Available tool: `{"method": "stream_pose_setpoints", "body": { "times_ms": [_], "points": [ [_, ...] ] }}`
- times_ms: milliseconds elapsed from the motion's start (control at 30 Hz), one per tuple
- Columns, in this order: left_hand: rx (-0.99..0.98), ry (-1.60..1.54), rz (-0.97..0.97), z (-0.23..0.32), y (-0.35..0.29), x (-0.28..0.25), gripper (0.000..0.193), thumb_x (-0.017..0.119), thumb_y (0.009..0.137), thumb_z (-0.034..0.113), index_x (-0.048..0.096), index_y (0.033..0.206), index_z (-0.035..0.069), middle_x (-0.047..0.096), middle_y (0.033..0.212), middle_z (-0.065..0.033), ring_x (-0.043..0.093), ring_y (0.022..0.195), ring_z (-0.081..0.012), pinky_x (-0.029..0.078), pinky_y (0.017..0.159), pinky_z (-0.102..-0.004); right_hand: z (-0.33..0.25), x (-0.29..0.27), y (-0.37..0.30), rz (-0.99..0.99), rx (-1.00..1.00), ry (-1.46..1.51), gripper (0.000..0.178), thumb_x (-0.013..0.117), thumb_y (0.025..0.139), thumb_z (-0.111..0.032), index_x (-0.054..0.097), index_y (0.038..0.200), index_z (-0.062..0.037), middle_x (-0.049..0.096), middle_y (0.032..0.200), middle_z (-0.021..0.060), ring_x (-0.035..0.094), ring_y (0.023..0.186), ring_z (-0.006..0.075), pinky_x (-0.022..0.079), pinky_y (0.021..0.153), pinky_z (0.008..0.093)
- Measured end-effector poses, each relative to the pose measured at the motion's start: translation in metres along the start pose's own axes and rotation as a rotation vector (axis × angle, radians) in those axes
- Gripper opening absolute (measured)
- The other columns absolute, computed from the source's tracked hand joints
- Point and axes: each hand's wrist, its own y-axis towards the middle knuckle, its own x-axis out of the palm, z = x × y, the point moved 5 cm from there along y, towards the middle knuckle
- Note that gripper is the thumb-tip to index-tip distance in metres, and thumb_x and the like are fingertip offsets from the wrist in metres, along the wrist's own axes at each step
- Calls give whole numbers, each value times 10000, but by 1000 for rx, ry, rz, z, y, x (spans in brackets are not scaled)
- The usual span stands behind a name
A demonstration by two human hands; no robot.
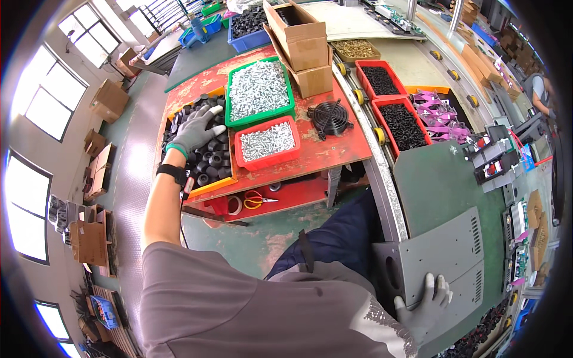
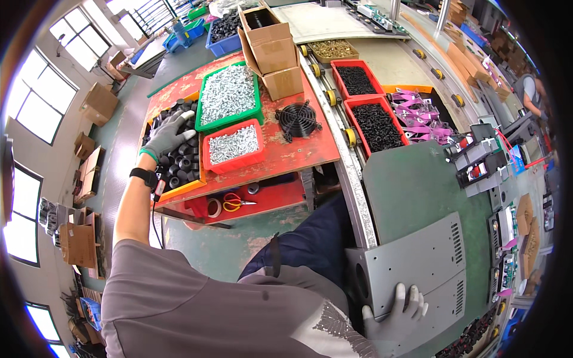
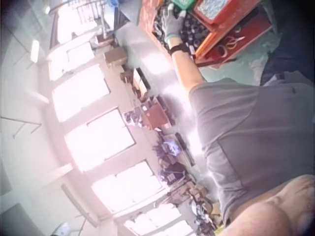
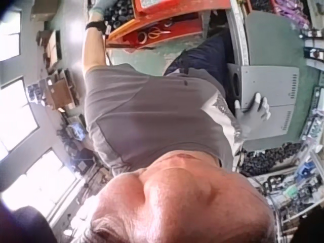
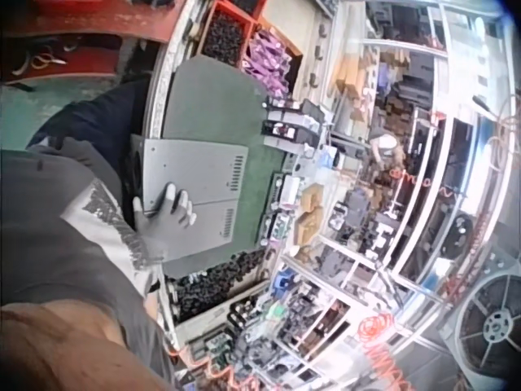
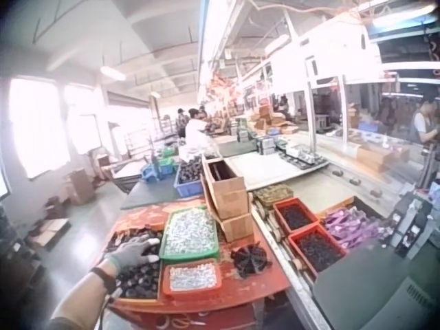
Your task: Installing circular components and internal hardware into a grey metal electronics chassis on an assembly line.
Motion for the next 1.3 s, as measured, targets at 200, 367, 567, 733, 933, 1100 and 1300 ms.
{"method": "stream_pose_setpoints", "body": {
  "times_ms": [200, 367, 567, 733, 933, 1100, 1300],
  "points": [
    [63, -41, 151, 8, 0, 0, 390, 616, 879, 469, 627, 1154, 192, 566, 1276, -120, 537, 1177, -340, 426, 981, -449, -1, -8, 6, -2, 22, 32, 796, 723, 656, -517, 510, 1281, -72, 462, 1287, 210, 428, 1217, 426, 293, 1065, 600],
    [227, -455, 17, 22, 0, 5, 332, 589, 922, 264, 633, 1116, -2, 643, 1125, -178, 584, 1045, -337, 435, 945, -403, 20, -11, 5, 76, -21, 292, 699, 782, 611, -453, 576, 1197, -132, 487, 1221, 157, 448, 1167, 353, 314, 1029, 586],
    [66, -36, 125, -18, 17, 10, 514, 608, 932, 379, 543, 1273, 0, 585, 1245, -216, 528, 1162, -367, 407, 996, -433, 40, -21, -6, 193, 62, 411, 714, 784, 640, -430, 554, 1255, -149, 502, 1265, 117, 468, 1182, 301, 326, 1058, 514],
    [-25, -301, 58, -31, 16, 34, 429, 707, 862, 321, 543, 1163, 63, 621, 1063, -101, 576, 1020, -235, 444, 928, -370, 35, -5, -17, 233, 31, 392, 695, 783, 621, -409, 574, 1228, -144, 514, 1244, 117, 477, 1169, 306, 323, 1069, 510],
    [-16, -269, 220, -12, 3, 18, 208, 699, 850, 226, 603, 944, 67, 644, 816, -87, 616, 775, -235, 483, 751, -381, 29, -12, -18, 301, -6, 391, 689, 785, 607, -426, 596, 1211, -155, 535, 1233, 107, 481, 1160, 311, 318, 1068, 519],
    [3, -326, 303, -13, -7, 6, 196, 688, 844, 257, 633, 928, 88, 672, 841, -113, 642, 814, -300, 488, 755, -410, 21, -16, -14, 268, 1, 297, 722, 794, 584, -464, 606, 1215, -168, 546, 1234, 114, 476, 1171, 322, 303, 1081, 522],
    [-33, -387, 169, -3, -18, 10, 369, 740, 757, 331, 601, 1035, 131, 657, 870, -93, 627, 902, -301, 480, 792, -405, 18, -14, -17, 268, -1, 257, 715, 783, 593, -487, 606, 1210, -173, 547, 1235, 115, 473, 1176, 328, 310, 1078, 522]
  ]
}}
